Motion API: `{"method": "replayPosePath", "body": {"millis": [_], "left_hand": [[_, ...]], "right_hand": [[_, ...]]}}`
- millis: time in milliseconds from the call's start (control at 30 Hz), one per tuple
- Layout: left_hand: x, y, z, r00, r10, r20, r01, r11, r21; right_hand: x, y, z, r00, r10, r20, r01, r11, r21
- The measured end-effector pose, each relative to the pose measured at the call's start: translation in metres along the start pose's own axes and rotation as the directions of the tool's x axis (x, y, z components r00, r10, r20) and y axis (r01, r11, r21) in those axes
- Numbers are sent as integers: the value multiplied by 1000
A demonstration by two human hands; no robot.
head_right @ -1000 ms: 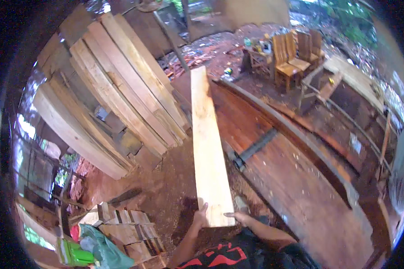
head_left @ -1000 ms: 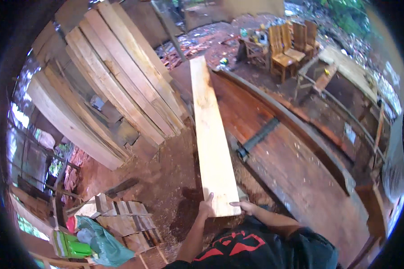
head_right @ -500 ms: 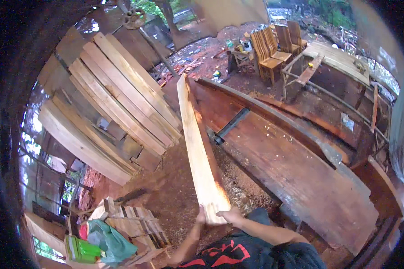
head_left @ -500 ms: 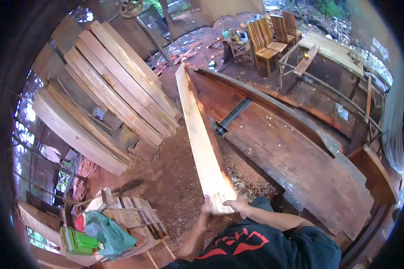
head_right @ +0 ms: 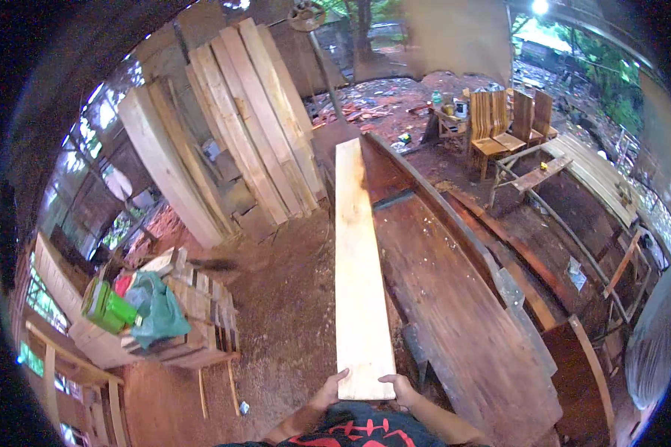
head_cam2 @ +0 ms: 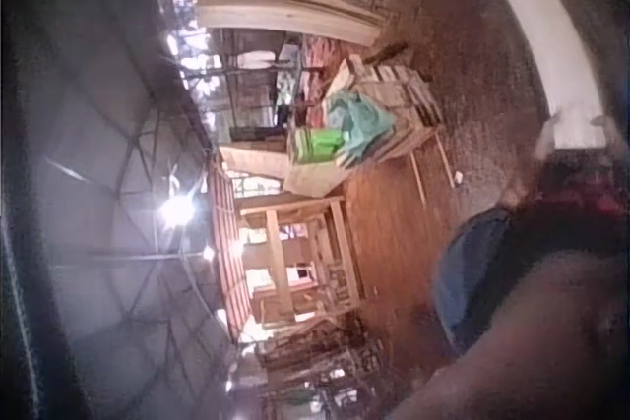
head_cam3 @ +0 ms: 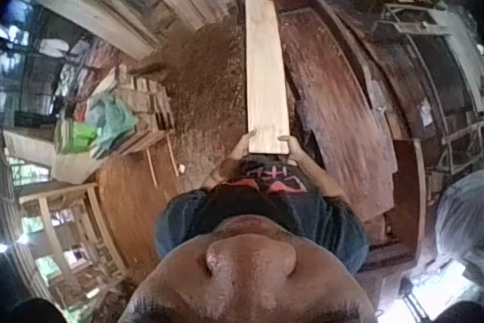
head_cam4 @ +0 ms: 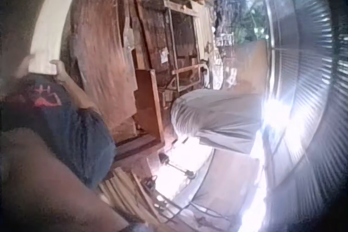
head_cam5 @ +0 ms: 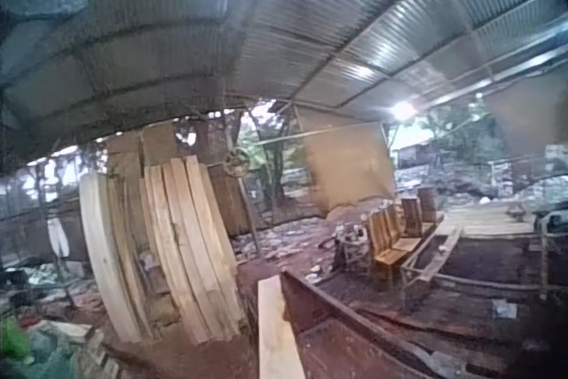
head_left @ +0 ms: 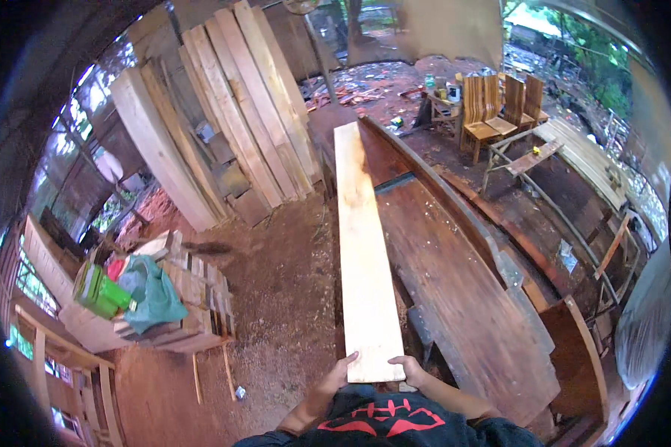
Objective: The person planes wooden boards by pushing them across a jointer machine by hand, flipping them over, and repeatedly running different sides along the planer bed.
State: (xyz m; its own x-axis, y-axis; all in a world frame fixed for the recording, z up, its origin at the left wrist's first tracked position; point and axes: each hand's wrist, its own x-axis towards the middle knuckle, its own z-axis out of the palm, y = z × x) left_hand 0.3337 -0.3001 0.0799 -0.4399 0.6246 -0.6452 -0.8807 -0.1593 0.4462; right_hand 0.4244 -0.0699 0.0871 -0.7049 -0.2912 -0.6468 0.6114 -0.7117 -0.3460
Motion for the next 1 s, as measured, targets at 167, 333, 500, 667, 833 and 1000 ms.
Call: {"method": "replayPosePath", "body": {"millis": [167,333,500,667,833,1000], "left_hand": [[-26,-84,14,997,-19,-69,21,1000,20],[-73,-142,63,944,227,-240,-172,958,230],[-115,-193,132,733,490,-472,130,580,804],[-177,-254,205,784,593,-183,-48,352,935],[-188,-302,233,865,486,-129,-176,533,828],[-148,-330,212,722,685,-98,-477,595,647]], "right_hand": [[-56,53,-48,998,49,41,-49,999,15],[-82,102,-90,763,-615,-199,180,498,-848],[-212,95,-11,682,-728,-66,112,194,-975],[-259,103,24,779,-575,-250,-211,136,-968],[-291,127,-17,539,-808,-238,-289,88,-953],[-296,133,-9,526,-822,-217,-313,49,-948]]}}
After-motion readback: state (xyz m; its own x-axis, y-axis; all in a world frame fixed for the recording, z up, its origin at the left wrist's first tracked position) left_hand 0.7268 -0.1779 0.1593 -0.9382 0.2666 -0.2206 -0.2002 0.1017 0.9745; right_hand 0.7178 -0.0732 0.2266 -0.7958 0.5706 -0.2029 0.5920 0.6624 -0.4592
